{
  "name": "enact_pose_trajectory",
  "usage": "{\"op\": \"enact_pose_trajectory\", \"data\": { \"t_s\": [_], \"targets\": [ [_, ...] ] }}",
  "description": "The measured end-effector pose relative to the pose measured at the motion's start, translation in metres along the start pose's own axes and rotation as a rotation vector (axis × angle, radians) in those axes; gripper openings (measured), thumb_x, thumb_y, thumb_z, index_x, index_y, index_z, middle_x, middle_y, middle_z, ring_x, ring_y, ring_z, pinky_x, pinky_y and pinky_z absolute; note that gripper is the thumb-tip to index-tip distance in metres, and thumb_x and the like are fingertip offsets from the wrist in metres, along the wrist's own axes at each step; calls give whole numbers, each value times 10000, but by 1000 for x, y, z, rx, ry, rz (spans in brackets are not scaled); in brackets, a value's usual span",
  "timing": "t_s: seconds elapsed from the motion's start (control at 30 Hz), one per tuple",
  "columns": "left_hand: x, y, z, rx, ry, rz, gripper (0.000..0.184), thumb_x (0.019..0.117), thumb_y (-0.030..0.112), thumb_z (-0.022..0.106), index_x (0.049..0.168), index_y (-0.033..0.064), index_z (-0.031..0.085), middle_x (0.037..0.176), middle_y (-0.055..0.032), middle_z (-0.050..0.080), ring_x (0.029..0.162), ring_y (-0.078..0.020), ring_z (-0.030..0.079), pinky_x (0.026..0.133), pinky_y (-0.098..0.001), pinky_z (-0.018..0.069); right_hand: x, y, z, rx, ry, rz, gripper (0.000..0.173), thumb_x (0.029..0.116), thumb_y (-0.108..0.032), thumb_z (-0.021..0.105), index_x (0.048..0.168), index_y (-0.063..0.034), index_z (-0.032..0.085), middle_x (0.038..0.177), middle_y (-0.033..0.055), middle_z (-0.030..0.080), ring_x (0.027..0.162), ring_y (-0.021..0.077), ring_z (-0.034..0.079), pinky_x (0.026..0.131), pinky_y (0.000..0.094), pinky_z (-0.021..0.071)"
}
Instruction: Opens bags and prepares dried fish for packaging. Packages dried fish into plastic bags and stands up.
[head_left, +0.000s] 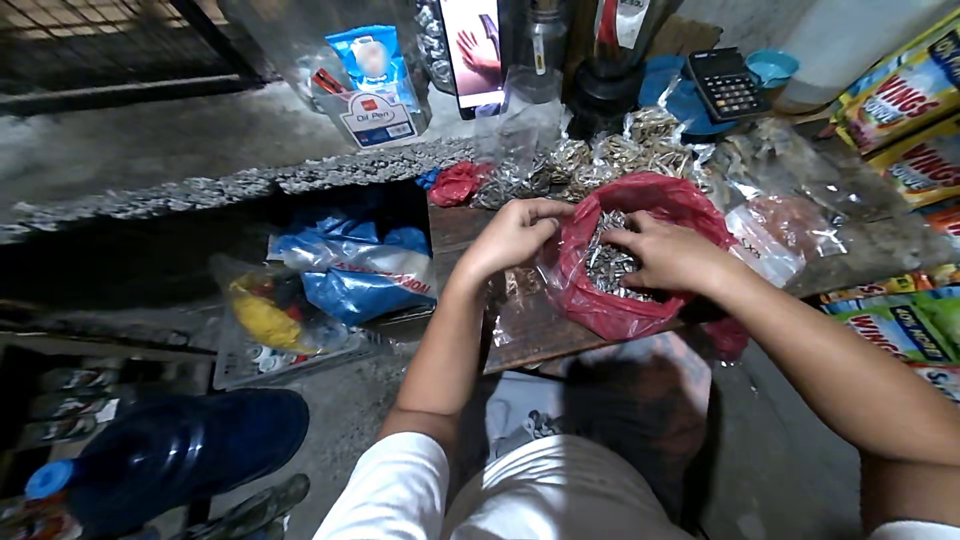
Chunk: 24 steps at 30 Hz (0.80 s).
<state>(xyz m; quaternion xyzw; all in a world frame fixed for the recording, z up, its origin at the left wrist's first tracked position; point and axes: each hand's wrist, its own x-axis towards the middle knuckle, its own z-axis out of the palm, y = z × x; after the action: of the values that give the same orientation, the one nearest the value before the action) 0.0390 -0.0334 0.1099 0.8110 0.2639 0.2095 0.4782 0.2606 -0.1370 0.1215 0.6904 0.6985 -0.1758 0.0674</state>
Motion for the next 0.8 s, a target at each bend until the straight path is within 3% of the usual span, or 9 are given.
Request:
{"op": "enact_pose_trajectory", "data": {
  "t_s": [0.17, 0.27, 0.43, 0.6, 0.8],
  "targets": [
    [0, -2, 1, -131, -24, 22, 316, 1069, 115, 456, 1296, 4, 647, 1184, -49, 681, 623, 42, 514, 552, -150, 440, -4, 2, -7, 5, 25, -1, 493, 908, -174, 769, 1382, -174, 632, 1367, 300, 533, 1098, 498, 621, 860, 667, 500],
    [0, -2, 2, -207, -37, 27, 311, 1070, 111, 464, 1303, -8, 633, 1102, -18, 695, 602, 57, 513, 546, -134, 448, -7, 4, -8, 9, 58, -8, 454, 919, -151, 750, 1363, -146, 650, 1351, 296, 562, 1093, 504, 628, 853, 676, 497],
    [-3, 1, 1, -341, -88, 49, 368, 1014, 8, 426, 1342, -33, 587, 1173, -11, 682, 602, 68, 519, 556, -119, 464, -10, 6, -10, 6, 93, -18, 422, 937, -151, 718, 1351, -101, 648, 1325, 274, 607, 1152, 494, 618, 889, 690, 479],
    [-5, 10, 3, -427, -106, 30, 447, 942, -83, 426, 1358, -25, 578, 1265, -33, 664, 601, 58, 530, 551, -126, 472, -15, 15, -10, 54, 186, -31, 403, 938, -132, 706, 1323, -29, 652, 1240, 279, 640, 1107, 488, 636, 880, 691, 479],
    [-4, 23, 7, -403, -86, -16, 454, 950, -105, 409, 1369, -22, 565, 1232, -41, 666, 605, 44, 540, 556, -131, 478, -27, 27, -15, 254, 358, -51, 366, 950, -138, 699, 1279, 17, 653, 1185, 288, 669, 1134, 467, 638, 965, 675, 453]
  ]
}}
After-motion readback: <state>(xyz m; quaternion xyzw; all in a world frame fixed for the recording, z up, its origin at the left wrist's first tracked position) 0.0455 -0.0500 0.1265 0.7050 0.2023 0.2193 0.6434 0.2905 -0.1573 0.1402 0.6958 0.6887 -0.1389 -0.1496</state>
